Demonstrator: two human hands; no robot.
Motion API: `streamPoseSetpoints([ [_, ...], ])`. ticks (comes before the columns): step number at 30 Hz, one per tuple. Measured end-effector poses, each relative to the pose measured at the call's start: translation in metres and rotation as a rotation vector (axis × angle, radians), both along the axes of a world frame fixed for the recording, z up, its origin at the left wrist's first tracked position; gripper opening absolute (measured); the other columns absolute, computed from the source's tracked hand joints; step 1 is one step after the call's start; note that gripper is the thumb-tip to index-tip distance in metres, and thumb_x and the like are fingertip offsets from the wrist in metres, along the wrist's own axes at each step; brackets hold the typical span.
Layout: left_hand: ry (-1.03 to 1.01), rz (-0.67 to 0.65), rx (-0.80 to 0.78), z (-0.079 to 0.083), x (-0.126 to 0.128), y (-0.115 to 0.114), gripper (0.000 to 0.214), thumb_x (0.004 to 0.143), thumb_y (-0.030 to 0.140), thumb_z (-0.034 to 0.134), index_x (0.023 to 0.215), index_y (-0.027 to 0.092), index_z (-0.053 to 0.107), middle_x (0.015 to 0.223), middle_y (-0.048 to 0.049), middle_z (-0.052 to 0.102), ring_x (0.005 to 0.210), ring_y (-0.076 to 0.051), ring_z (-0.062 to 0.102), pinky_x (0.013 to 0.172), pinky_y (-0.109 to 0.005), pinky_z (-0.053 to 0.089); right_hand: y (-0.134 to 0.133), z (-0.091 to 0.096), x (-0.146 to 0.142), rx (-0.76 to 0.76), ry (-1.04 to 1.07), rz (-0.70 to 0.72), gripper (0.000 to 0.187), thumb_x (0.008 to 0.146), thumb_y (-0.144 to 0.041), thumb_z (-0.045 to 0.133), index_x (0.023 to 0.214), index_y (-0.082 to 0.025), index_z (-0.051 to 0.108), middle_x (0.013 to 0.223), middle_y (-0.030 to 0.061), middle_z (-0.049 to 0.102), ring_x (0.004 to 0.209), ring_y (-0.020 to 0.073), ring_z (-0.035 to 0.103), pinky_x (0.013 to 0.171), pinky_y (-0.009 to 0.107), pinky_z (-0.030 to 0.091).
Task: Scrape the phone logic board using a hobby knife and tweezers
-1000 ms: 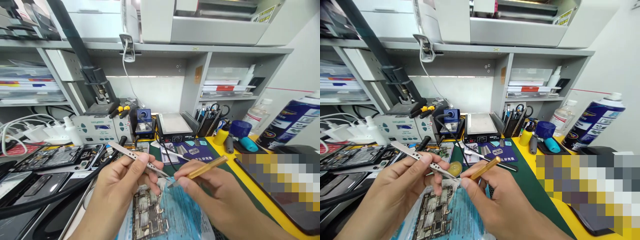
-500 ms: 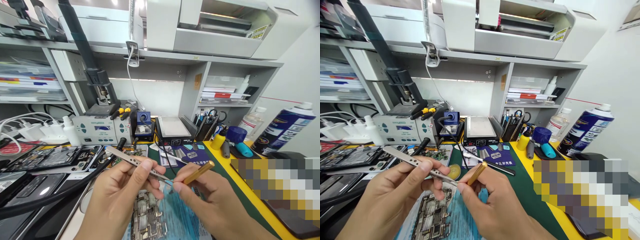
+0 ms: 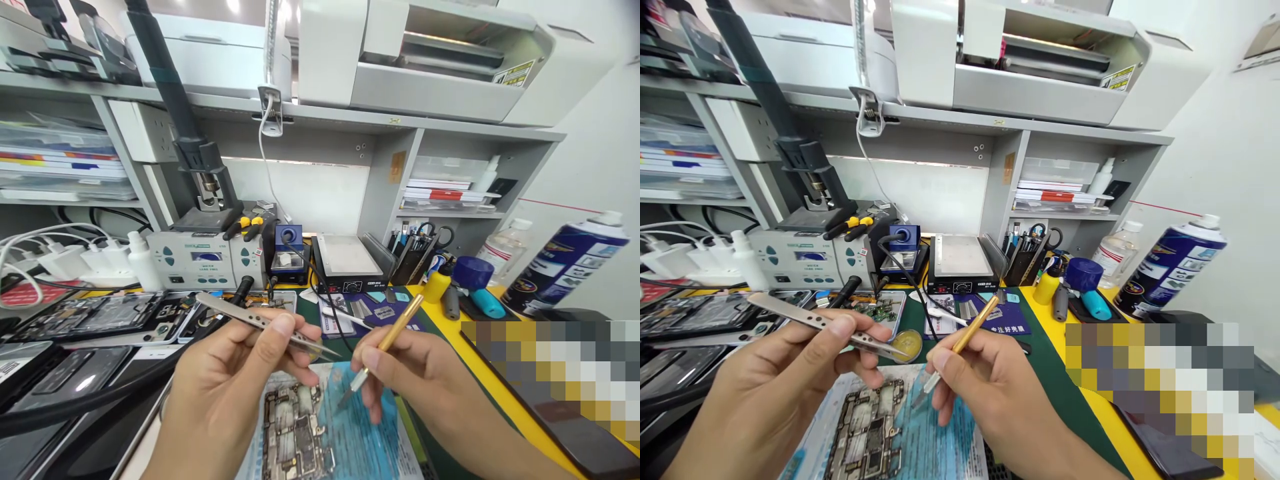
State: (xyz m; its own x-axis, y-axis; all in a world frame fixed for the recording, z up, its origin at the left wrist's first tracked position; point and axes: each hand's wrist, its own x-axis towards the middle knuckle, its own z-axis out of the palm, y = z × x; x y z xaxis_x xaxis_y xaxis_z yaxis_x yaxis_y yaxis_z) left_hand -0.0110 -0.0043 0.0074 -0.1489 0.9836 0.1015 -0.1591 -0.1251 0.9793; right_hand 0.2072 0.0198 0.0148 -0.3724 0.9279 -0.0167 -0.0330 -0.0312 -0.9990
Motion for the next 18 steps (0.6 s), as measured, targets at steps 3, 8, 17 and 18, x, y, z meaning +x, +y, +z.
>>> streamPoseSetpoints([
  [3, 0.018, 0.001, 0.007, -0.0015, -0.0003, 0.0003, 0.045, 0.086, 0.065, 0.08, 0.087, 0.019, 0.078, 0.104, -0.0062, 0.082, 0.074, -0.018, 0.074, 0.078, -0.032, 0.066, 0.0017, -0.0053, 0.0024, -0.021, 0.055, 0.003, 0.035, 0.096, -0.05, 0.079, 0.092, -0.016, 0.075, 0.068, 0.0015, 0.073, 0.06, 0.0117, 0.069, 0.06, 0.022, 0.057],
  [8, 0.025, 0.006, -0.018, -0.0022, -0.0011, 0.0004, 0.046, 0.087, 0.066, 0.078, 0.089, 0.02, 0.078, 0.106, -0.006, 0.082, 0.077, -0.018, 0.075, 0.077, -0.031, 0.066, 0.0041, -0.0107, 0.0018, -0.054, 0.119, -0.017, 0.028, 0.094, -0.044, 0.083, 0.094, -0.016, 0.079, 0.068, 0.0007, 0.074, 0.058, 0.0116, 0.069, 0.057, 0.022, 0.057],
  [17, 0.018, 0.061, -0.022, -0.0071, -0.0018, 0.0026, 0.046, 0.083, 0.067, 0.08, 0.081, 0.022, 0.074, 0.104, -0.0059, 0.082, 0.072, -0.02, 0.074, 0.075, -0.035, 0.068, 0.0073, -0.0049, 0.0019, -0.116, 0.07, -0.075, 0.028, 0.088, -0.042, 0.084, 0.085, -0.017, 0.072, 0.064, 0.0, 0.072, 0.051, 0.0127, 0.067, 0.053, 0.025, 0.055],
  [18, -0.001, 0.061, -0.02, -0.0058, -0.0008, 0.0024, 0.044, 0.083, 0.065, 0.081, 0.08, 0.022, 0.073, 0.104, -0.0054, 0.081, 0.07, -0.019, 0.073, 0.073, -0.035, 0.068, 0.0076, -0.0034, 0.0019, -0.125, 0.056, -0.081, 0.029, 0.087, -0.043, 0.083, 0.084, -0.017, 0.071, 0.061, -0.0002, 0.072, 0.05, 0.0125, 0.066, 0.053, 0.024, 0.054],
])
